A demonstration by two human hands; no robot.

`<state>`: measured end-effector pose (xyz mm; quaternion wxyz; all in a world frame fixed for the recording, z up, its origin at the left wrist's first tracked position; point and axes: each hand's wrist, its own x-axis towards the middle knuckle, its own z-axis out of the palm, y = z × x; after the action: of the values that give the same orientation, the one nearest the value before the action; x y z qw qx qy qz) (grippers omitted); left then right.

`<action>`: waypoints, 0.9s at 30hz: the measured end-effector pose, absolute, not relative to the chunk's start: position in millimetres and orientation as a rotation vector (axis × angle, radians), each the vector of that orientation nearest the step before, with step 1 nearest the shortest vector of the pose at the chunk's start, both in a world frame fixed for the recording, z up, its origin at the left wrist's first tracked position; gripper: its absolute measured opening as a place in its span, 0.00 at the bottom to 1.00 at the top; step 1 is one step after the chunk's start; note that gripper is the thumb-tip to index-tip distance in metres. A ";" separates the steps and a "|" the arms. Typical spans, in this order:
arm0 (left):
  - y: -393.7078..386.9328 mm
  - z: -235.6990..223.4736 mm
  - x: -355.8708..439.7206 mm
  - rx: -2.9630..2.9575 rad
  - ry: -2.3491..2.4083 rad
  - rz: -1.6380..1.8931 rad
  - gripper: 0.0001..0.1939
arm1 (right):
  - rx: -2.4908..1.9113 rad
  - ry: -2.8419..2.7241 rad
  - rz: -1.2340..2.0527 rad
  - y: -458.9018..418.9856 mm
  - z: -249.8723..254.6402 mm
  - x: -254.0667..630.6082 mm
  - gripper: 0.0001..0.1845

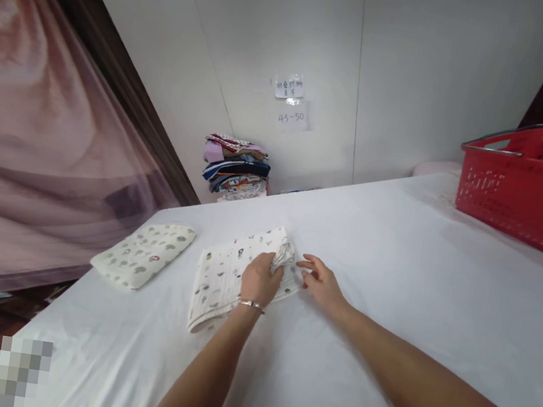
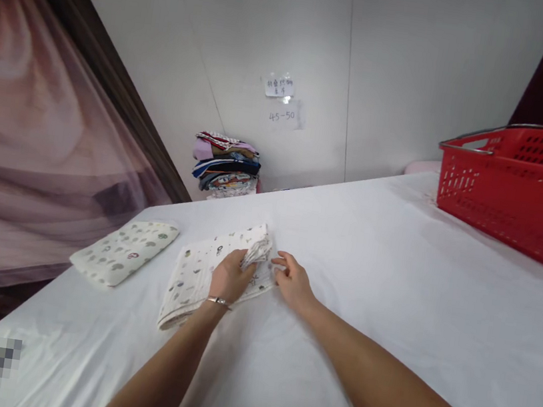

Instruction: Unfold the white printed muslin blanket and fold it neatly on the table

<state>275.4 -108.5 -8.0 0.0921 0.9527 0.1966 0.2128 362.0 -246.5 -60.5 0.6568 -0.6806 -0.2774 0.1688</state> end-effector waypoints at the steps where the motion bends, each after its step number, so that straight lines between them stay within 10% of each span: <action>1: -105.0 -4.1 274.8 2.805 0.607 0.642 0.08 | -1.639 -0.628 0.336 -246.5 -62.1 363.9 0.20; 11: -100.2 4.3 271.0 2.800 0.571 0.693 0.10 | -2.141 -0.895 0.254 -241.1 -64.4 359.4 0.21; 27: -135.3 -25.7 267.4 3.149 0.221 0.532 0.12 | -1.102 -0.199 0.871 -243.1 -55.3 366.5 0.20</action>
<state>267.4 -135.3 -25.7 -0.0298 0.9832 0.0689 0.1662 366.5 -243.1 -55.3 0.7589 -0.5059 -0.0913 0.3997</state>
